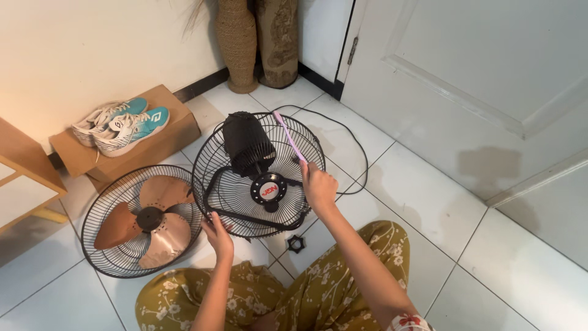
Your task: The person sits on the floor with a disassembled electric fan. They use a long purple brush to brush the front grill, the motor housing, and the fan blades, rotating the grill guard to reach different sections and repositioning the fan body as they clean.
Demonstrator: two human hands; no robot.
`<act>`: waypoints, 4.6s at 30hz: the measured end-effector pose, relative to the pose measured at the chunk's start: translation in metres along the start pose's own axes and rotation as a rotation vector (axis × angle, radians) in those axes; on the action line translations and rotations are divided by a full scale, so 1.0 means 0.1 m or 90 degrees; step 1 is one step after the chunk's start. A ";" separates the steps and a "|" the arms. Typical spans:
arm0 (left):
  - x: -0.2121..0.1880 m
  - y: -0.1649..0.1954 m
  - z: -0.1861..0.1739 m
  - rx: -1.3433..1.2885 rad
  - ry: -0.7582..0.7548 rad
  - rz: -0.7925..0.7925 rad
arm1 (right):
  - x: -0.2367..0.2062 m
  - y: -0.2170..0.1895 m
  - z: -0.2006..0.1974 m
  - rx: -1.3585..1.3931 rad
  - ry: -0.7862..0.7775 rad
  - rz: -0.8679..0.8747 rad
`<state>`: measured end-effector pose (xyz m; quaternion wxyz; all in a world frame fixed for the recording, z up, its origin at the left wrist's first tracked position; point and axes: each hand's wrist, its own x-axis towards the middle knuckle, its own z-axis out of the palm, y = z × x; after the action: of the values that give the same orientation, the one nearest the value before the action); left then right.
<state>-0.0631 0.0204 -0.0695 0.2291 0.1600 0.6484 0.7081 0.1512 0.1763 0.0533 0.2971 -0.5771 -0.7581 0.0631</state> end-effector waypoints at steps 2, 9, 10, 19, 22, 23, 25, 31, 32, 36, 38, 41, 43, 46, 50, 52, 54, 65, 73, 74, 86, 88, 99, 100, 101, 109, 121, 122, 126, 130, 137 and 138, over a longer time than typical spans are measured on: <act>-0.01 0.06 -0.02 0.098 0.037 0.112 | 0.01 0.02 0.02 0.028 -0.007 0.013; 0.41 1.21 0.19 0.310 0.024 0.506 | -0.11 -0.07 0.26 0.169 -0.058 0.009; 0.52 1.40 0.29 0.325 -0.033 0.495 | -0.12 -0.10 0.29 0.179 -0.065 0.008; 0.87 1.58 0.49 0.407 -0.013 0.282 | -0.08 -0.29 0.11 0.172 -0.037 -0.040; 0.74 1.22 0.40 0.272 0.034 0.333 | -0.10 -0.40 0.03 0.147 -0.011 -0.097; 0.68 1.10 0.36 0.267 0.048 0.302 | -0.08 -0.42 0.01 0.139 -0.009 -0.094; 0.57 0.91 0.36 0.255 0.076 0.248 | 0.00 -0.44 -0.02 0.126 0.001 -0.089; 0.44 0.66 0.37 0.206 0.128 0.172 | 0.18 -0.31 -0.06 0.121 0.054 0.038; 0.43 0.65 0.38 0.188 0.132 0.182 | 0.15 -0.31 -0.05 0.095 0.065 0.009; 0.34 0.63 0.38 0.157 0.138 0.212 | -0.11 -0.44 0.04 0.058 0.050 -0.155; 0.32 0.64 0.38 0.157 0.135 0.195 | -0.13 -0.46 0.03 0.062 0.052 -0.187; 0.32 0.65 0.36 0.166 0.137 0.156 | -0.03 -0.45 -0.01 0.054 0.102 -0.111; 0.33 0.63 0.36 0.178 0.150 0.182 | 0.04 -0.47 -0.01 0.052 0.139 -0.053; 0.35 0.58 0.38 0.144 0.144 0.184 | 0.04 -0.60 0.04 0.093 0.151 -0.171; 0.35 0.52 0.38 0.129 0.144 0.156 | 0.06 -0.70 0.08 0.025 0.021 -0.160; 0.35 0.51 0.38 0.127 0.151 0.123 | 0.17 -0.62 0.05 -0.008 0.057 -0.113; 0.35 0.50 0.38 0.142 0.153 0.107 | 0.26 -0.47 0.01 0.001 0.080 -0.037; 0.34 0.41 0.44 0.131 0.184 0.058 | 0.28 0.13 0.12 -0.027 0.084 0.064; 0.26 0.26 0.42 -0.069 0.137 0.080 | 0.04 0.10 0.10 0.023 0.058 0.008; 0.24 0.25 0.42 -0.070 0.140 0.075 | 0.04 0.09 0.09 0.022 0.060 0.011; 0.10 0.34 0.48 -0.060 0.136 0.001 | -0.30 -0.38 0.27 0.112 0.040 -0.178; 0.10 0.35 0.47 -0.046 0.131 0.020 | -0.32 -0.30 0.27 0.098 0.058 -0.146; -0.04 0.20 0.57 -0.065 0.146 -0.070 | -0.31 -0.14 0.23 0.086 0.056 -0.081; -0.06 0.16 0.57 -0.091 0.133 -0.080 | -0.27 -0.12 0.21 0.074 0.071 -0.043; -0.08 0.14 0.56 -0.087 0.132 -0.090 | -0.25 -0.10 0.19 0.091 0.068 -0.005; -0.25 0.05 0.69 -0.199 0.117 -0.195 | -0.18 -0.01 0.18 0.069 -0.004 -0.085; -0.33 0.00 0.72 -0.225 0.175 -0.137 | -0.10 0.00 0.14 0.071 0.038 0.015; -0.33 0.01 0.72 -0.226 0.169 -0.136 | -0.11 -0.04 0.13 0.083 0.046 0.017; -0.32 0.05 0.75 -0.216 0.167 -0.153 | -0.18 -0.18 0.12 0.065 0.022 -0.037; -0.30 0.08 0.73 -0.270 0.165 -0.151 | -0.13 -0.10 0.11 0.112 0.049 0.096; -0.16 0.15 0.55 -0.161 0.115 -0.017 | 0.22 0.59 0.16 0.221 0.167 0.203; -0.13 0.18 0.53 -0.161 0.116 0.030 | 0.26 0.63 0.17 0.318 0.089 0.257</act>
<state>-0.0266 0.0572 -0.0447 0.1708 0.0805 0.5684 0.8008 0.1905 0.2247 0.0216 0.4625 -0.6280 -0.5670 0.2649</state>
